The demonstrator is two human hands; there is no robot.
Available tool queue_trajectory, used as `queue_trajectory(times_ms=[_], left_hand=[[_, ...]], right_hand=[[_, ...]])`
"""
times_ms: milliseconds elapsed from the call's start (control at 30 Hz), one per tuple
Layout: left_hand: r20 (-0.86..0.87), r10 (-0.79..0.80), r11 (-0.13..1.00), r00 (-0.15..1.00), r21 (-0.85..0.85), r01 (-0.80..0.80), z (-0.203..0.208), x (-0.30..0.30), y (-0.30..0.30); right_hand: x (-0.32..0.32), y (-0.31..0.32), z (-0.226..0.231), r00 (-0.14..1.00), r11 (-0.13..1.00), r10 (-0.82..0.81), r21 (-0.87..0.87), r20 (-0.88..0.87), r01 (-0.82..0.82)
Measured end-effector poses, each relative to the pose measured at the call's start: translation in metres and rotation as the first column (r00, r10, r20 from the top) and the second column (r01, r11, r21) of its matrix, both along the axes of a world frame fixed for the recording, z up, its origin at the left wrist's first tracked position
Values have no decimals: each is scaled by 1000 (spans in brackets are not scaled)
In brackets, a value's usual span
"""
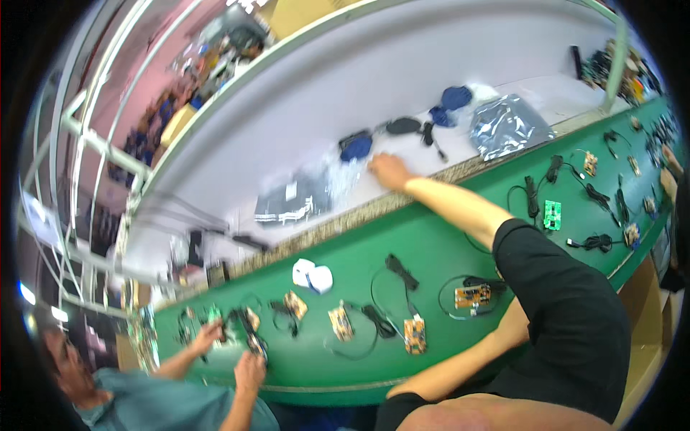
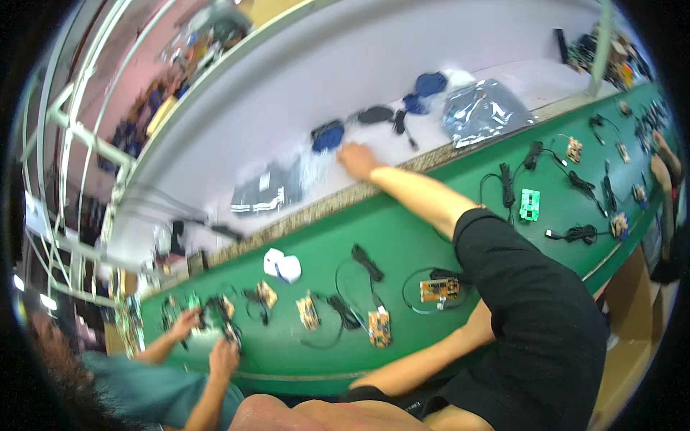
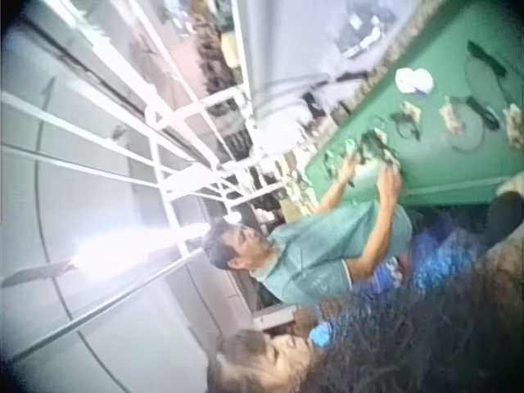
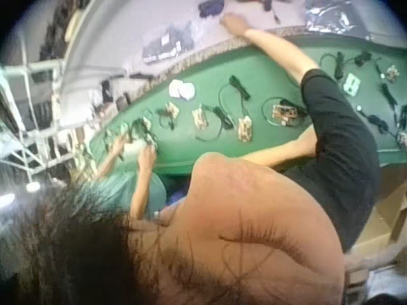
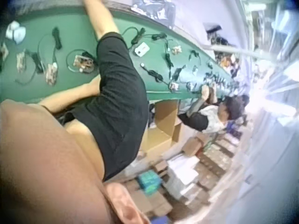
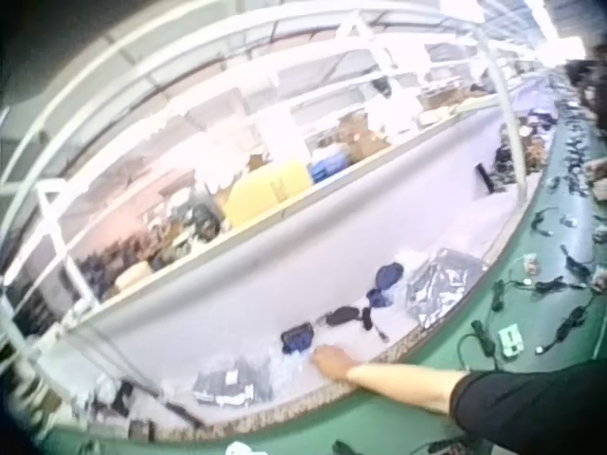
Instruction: The person assembles computer mice on a workstation table by connecting wires, fitting circuit boards into mouse base plates, and pressing mouse housings together by hand.
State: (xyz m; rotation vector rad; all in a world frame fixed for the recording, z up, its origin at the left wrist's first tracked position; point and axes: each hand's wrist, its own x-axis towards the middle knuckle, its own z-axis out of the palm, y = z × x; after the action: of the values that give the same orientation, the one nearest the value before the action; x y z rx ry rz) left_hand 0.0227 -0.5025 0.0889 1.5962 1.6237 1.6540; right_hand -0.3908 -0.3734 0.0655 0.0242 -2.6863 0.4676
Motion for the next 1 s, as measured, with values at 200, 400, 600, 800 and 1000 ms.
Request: queue_trajectory(times_ms=[200,400,600,800,1000], left_hand=[[186,-7,994,983,-106,27,-9,9,-13],[-292,-26,995,956,-101,-4,3,-20,-8],[-383,29,985,923,-148,-92,27,-38,-18],[-430,137,909,892,-304,-286,32,-67,-22],[-464,145,917,874,-270,-295,34,-44,-15]], right_hand=[[35,-58,25,975,982,168,112,-144,-152],[171,-21,94,911,673,411,-686,36,-277],[399,66,102,980,751,167,-658,108,-55],[519,83,83,966,719,-24,-667,258,196],[534,86,67,989,972,-142,-194,-28,134]])
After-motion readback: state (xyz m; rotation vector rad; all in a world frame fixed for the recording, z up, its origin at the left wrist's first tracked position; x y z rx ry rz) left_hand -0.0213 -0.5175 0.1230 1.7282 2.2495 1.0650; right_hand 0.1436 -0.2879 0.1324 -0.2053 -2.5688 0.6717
